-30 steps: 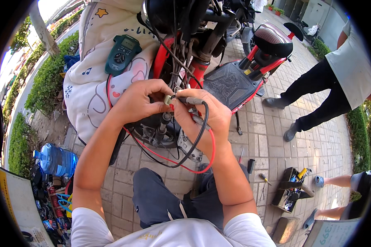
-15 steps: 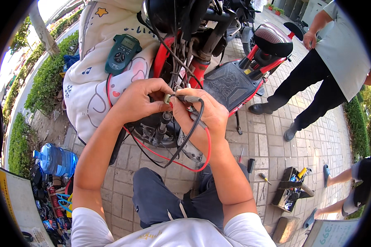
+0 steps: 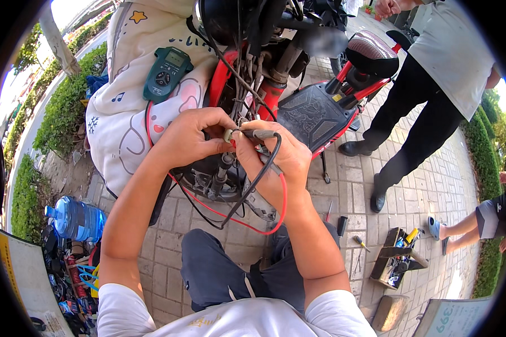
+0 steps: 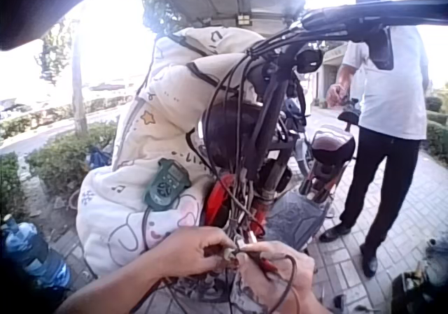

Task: The person repairs an electric scooter by adjusting the handlebar grip and testing the electrical connections. They use a screwdriver to loosen a clamp on the handlebar and a multimeter to check the wiring harness near the front of the scooter.

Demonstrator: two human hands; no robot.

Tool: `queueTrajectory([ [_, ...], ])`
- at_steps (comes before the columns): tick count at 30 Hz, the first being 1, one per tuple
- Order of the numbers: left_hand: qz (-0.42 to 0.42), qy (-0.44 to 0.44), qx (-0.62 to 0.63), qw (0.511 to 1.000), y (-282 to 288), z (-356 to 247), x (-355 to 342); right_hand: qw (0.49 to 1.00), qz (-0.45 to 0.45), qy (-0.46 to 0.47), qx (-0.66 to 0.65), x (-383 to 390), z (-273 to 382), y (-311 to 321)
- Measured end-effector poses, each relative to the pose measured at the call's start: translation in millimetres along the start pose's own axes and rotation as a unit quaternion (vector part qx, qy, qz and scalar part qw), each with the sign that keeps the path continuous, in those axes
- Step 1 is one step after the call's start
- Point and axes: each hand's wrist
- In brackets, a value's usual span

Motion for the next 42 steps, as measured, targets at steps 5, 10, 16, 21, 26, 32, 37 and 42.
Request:
queueTrajectory([
  [5,-0.006,-0.005,0.008,1.0,0.1,-1.1,0.3,1.0,0.006,-0.024,0.002,-0.6,4.5,0.5],
  [10,-0.005,-0.003,0.003,1.0,-0.1,1.3,-0.2,1.0,0.006,-0.014,0.007,-0.4,4.0,0.1],
  [16,-0.003,-0.009,-0.003,1.0,0.2,2.2,1.5,1.0,-0.002,0.019,0.01,0.3,3.1,-1.2],
  [21,-0.001,-0.012,-0.015,1.0,2.5,-3.5,-4.2,0.999,0.0,0.033,0.011,-4.4,6.7,0.9],
  [26,-0.019,-0.023,-0.019,0.999,-0.1,-1.5,2.8,0.997,-0.019,0.07,0.012,-9.4,8.1,-0.9],
  [32,-0.02,0.032,-0.003,0.999,-1.2,-13.0,-0.6,0.999,-0.012,0.043,0.001,-9.7,4.4,1.4],
  [37,-0.014,0.07,-0.007,0.997,-0.2,-8.7,2.2,0.998,-0.009,0.011,-0.054,-3.1,5.7,-1.8],
  [42,-0.004,0.049,0.051,0.997,-3.4,-0.6,-2.4,0.999,-0.016,0.018,-0.022,-2.4,4.0,0.3],
])
Point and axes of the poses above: each hand's wrist, its own x-axis away from the middle knuckle, its own y-axis out of the back of the hand, z = x × y, and after that the axes turned 3 degrees about x, right-handed
